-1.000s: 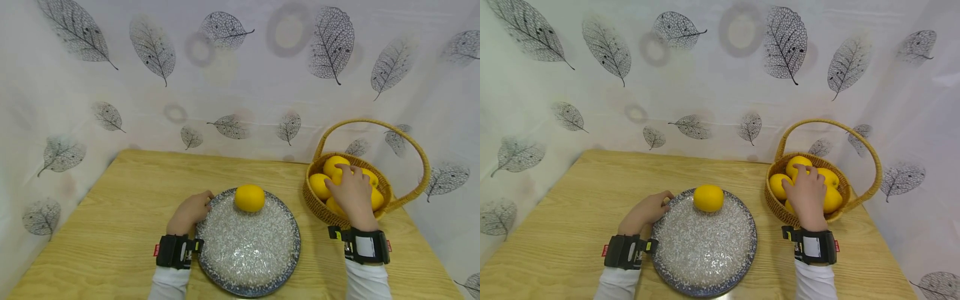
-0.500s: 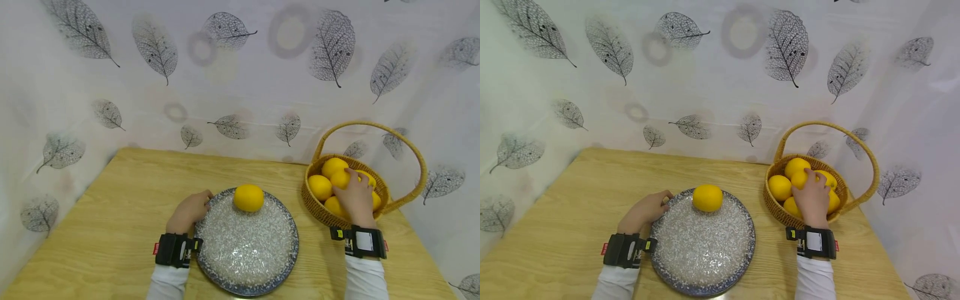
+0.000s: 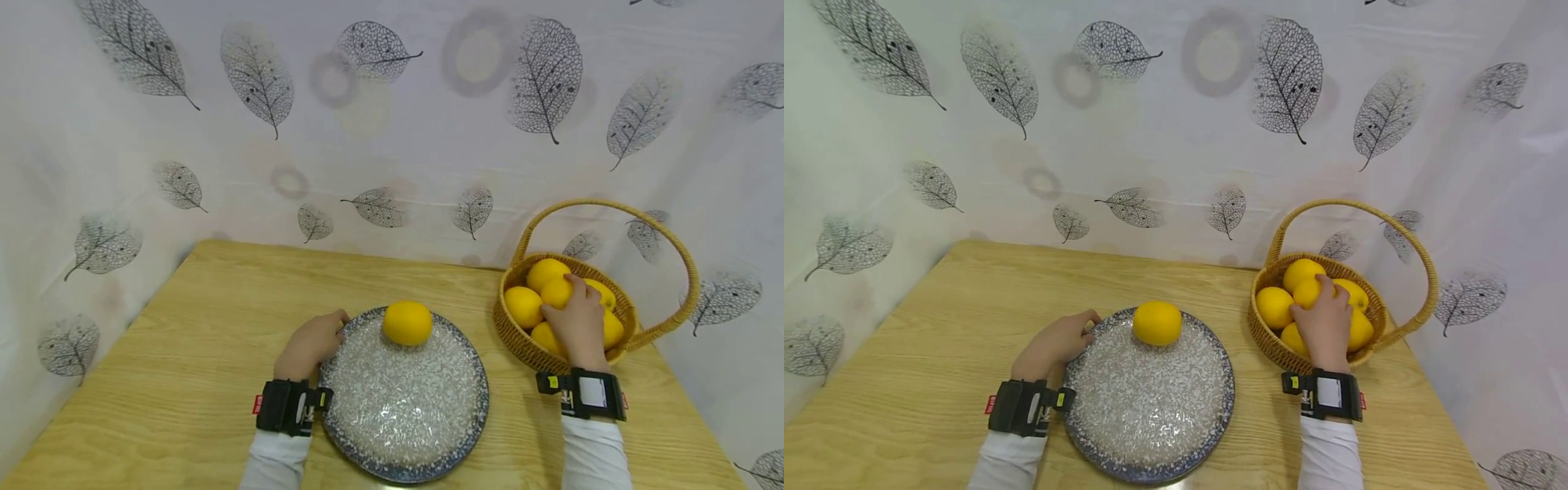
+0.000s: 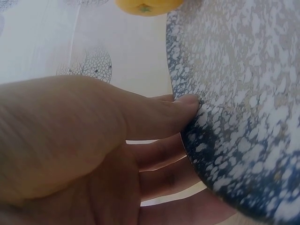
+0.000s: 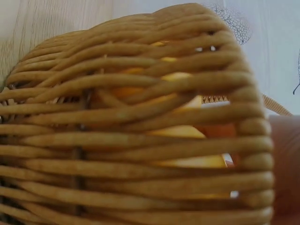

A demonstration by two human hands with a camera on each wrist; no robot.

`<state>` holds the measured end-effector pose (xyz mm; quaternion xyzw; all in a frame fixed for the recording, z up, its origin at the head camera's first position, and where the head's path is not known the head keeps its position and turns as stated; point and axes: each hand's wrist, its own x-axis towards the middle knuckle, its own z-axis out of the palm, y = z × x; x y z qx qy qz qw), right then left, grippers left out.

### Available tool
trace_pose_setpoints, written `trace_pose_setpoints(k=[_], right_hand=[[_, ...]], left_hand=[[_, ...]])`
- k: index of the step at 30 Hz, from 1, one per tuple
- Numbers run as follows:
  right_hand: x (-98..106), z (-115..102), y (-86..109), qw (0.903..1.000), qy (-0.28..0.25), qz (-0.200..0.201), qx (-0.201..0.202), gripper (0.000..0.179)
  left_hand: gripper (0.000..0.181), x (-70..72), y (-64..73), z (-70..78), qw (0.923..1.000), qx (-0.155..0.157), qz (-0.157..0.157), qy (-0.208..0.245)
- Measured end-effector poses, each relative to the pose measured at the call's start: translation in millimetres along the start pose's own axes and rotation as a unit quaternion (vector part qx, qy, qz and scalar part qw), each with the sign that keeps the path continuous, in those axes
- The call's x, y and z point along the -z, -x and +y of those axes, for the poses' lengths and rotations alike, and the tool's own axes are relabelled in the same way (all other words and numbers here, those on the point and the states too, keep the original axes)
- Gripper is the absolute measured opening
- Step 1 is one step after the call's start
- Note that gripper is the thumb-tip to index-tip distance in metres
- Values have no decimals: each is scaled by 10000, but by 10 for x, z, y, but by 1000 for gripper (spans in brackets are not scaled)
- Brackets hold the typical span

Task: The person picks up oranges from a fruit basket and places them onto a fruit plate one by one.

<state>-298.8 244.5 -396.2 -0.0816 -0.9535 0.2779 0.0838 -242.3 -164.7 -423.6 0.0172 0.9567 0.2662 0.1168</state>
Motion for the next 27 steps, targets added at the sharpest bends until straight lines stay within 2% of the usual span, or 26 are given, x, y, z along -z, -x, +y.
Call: trace_pose_setpoints(k=[7,12,20,27], right_hand=[[2,42,-13,9997,-111,209,55,82],[5,52,-31,9990,-184,410,-48,86],[39,42,-34,9996,-132,243,-84,82],[26,34,-67,9991,-149,361,-138,81]], left_hand=[[31,-5,15,-1,10000,-8,-41,-20],[30,1,11,23,9999,-103,-3,-49],[30,18,22,53,10000,-81,-51,-15],[30,37,27,59,9999,-123,-37,-68]])
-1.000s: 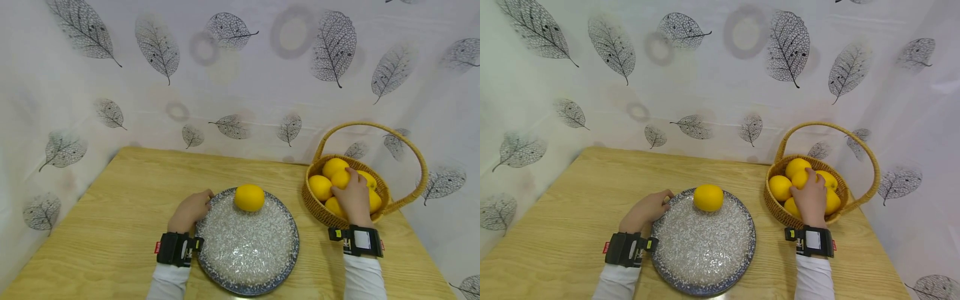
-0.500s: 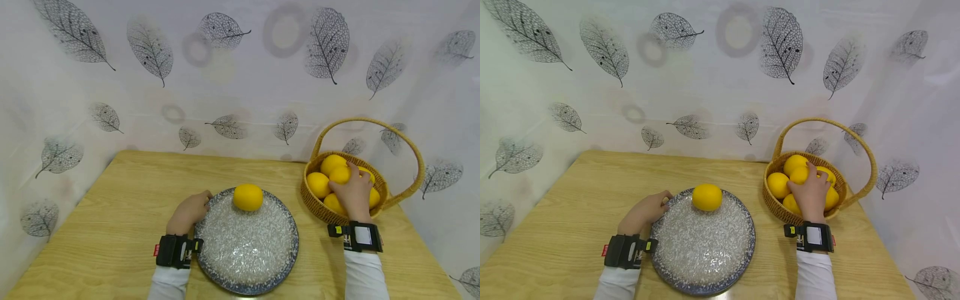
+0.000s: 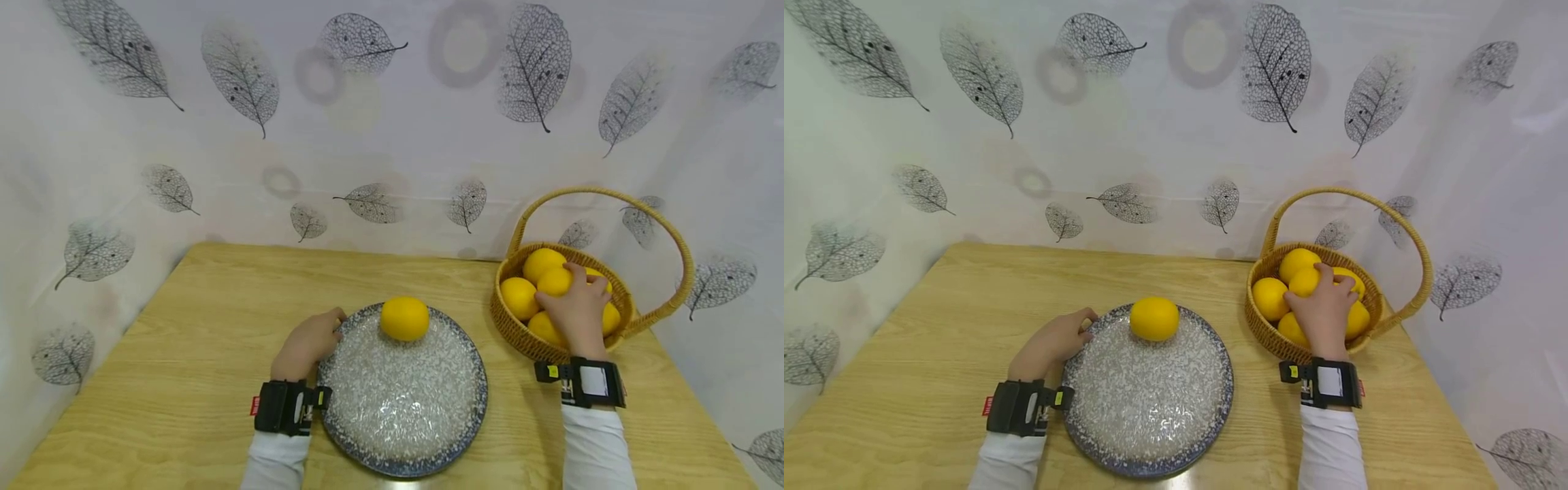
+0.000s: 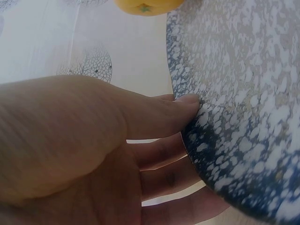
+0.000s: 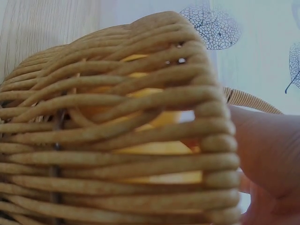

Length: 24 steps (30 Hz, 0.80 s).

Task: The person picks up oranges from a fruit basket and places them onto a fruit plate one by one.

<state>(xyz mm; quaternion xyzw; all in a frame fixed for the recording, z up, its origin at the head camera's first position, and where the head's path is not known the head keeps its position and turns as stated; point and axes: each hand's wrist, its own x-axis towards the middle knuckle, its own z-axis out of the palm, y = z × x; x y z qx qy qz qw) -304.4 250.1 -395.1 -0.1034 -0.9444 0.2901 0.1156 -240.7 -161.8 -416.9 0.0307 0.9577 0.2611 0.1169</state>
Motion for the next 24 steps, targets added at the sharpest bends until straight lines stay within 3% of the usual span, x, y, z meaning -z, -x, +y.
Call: trace_pose_setpoints(k=[17,24], right_hand=[[2,-100,36,9997,-96,237,-2,79],[40,-181,48,9979,-524,365,46,77]], left_hand=[[30,-20,-7,-42,10000,-13,37,-20],[30,1,3,-2,10000,26,-27,55]])
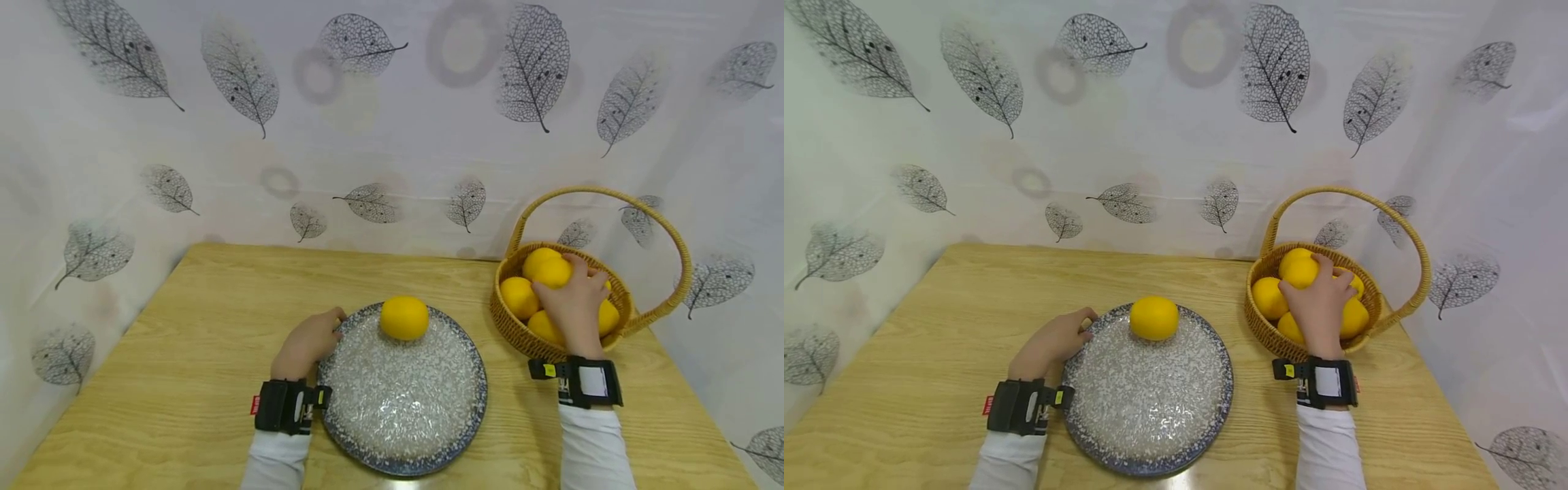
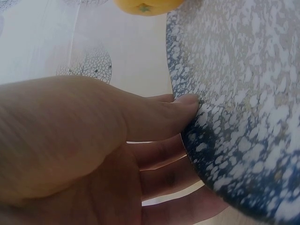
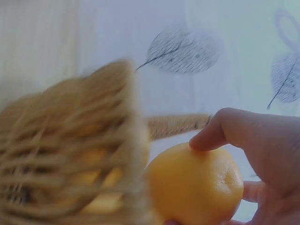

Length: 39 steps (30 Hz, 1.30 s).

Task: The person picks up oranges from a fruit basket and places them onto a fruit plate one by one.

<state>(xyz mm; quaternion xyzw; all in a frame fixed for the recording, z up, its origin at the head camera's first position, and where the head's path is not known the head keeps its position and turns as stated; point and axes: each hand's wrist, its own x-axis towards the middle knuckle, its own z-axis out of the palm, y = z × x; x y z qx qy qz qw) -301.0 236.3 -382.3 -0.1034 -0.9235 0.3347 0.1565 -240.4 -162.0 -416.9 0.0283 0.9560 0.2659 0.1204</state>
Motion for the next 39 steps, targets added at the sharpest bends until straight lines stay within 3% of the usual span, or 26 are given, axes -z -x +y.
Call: trace_pose_setpoints(k=[6,10,20,26,30,35,39], right_hand=[[9,-383,159,9975,-654,-153,223,75],[-114,-724,327,9915,-997,-324,765,72],[-666,-1362,910,9587,-1519,-1423,1939,72],[-1005,-1471,1227,9383,-1156,-1846,2687,72],[-1156,-1460,1353,9298,-898,-1979,2971,71],[-1290,-1422,1415,9218,-134,-1605,3526,71],[-1364,-1403,1461,9098,314,-1505,3856,63]], left_hand=[[32,12,-8,-15,10000,44,-60,3],[32,0,-20,-65,9999,-37,-87,70],[32,-22,-54,-149,9994,-244,-103,206],[33,12,-57,-133,9992,-364,-85,134],[35,34,-38,-119,9989,-463,-88,27],[36,62,-28,-101,9986,-506,-133,-19],[36,67,-20,-89,9986,-495,-167,-87]])
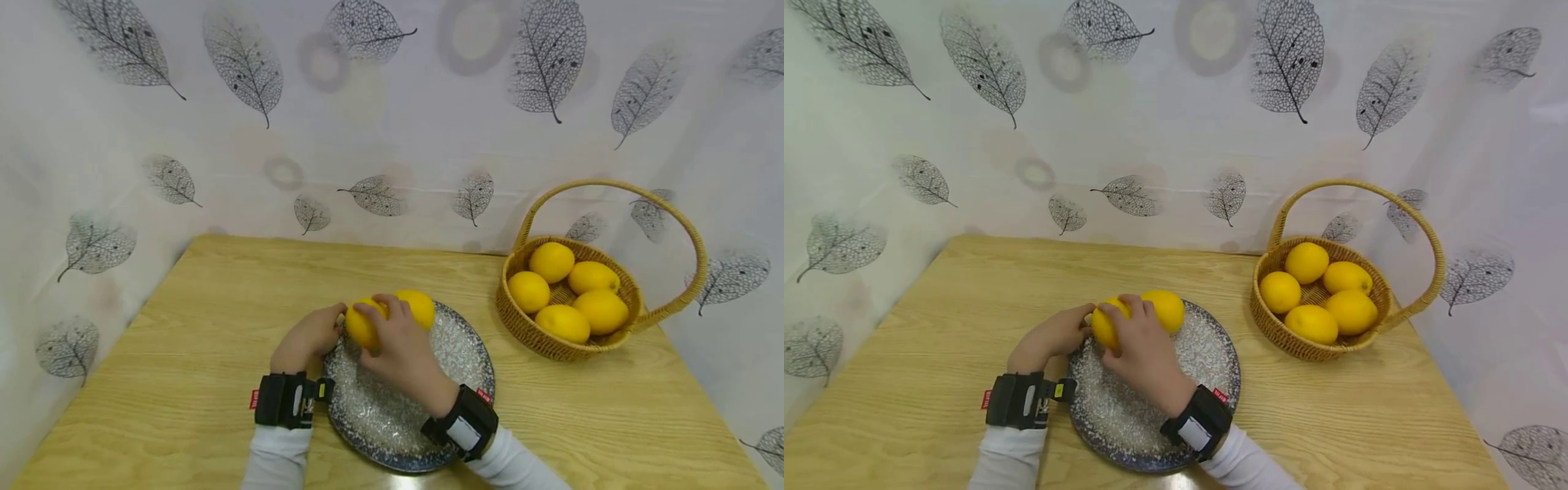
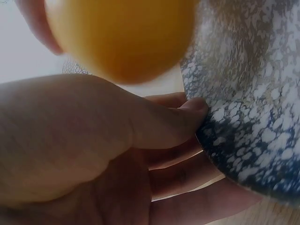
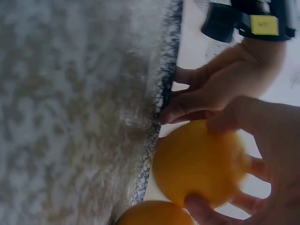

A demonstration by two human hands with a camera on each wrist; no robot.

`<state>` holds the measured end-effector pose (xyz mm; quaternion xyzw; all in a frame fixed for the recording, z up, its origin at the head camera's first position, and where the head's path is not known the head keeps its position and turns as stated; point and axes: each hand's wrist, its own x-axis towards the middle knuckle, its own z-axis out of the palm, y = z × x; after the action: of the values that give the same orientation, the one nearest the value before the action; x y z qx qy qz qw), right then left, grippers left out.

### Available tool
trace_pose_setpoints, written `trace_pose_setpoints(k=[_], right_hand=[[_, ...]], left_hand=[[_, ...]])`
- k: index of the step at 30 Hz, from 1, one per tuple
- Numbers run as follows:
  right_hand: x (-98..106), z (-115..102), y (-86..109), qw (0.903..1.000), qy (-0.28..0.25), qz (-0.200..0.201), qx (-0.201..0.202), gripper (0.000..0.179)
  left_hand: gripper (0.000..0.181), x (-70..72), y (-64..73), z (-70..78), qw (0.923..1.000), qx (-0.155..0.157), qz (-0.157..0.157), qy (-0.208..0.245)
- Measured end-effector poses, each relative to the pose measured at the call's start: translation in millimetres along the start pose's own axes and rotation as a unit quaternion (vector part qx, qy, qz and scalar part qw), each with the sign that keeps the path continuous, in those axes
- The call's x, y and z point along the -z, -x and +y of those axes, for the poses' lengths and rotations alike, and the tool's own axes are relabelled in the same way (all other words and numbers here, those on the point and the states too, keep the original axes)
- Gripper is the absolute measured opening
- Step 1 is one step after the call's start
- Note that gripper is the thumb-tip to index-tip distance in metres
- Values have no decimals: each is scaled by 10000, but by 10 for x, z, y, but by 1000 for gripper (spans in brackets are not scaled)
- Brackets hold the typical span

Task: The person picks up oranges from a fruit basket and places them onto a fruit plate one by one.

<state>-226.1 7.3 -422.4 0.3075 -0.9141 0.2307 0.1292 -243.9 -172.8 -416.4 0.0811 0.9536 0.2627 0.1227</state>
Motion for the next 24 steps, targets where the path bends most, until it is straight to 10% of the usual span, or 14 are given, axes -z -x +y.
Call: trace_pose_setpoints(k=[24], right_hand=[[-41,-72,31,9982,293,-443,270,60]], left_hand=[[39,-1,25,10,9998,98,6,187]])
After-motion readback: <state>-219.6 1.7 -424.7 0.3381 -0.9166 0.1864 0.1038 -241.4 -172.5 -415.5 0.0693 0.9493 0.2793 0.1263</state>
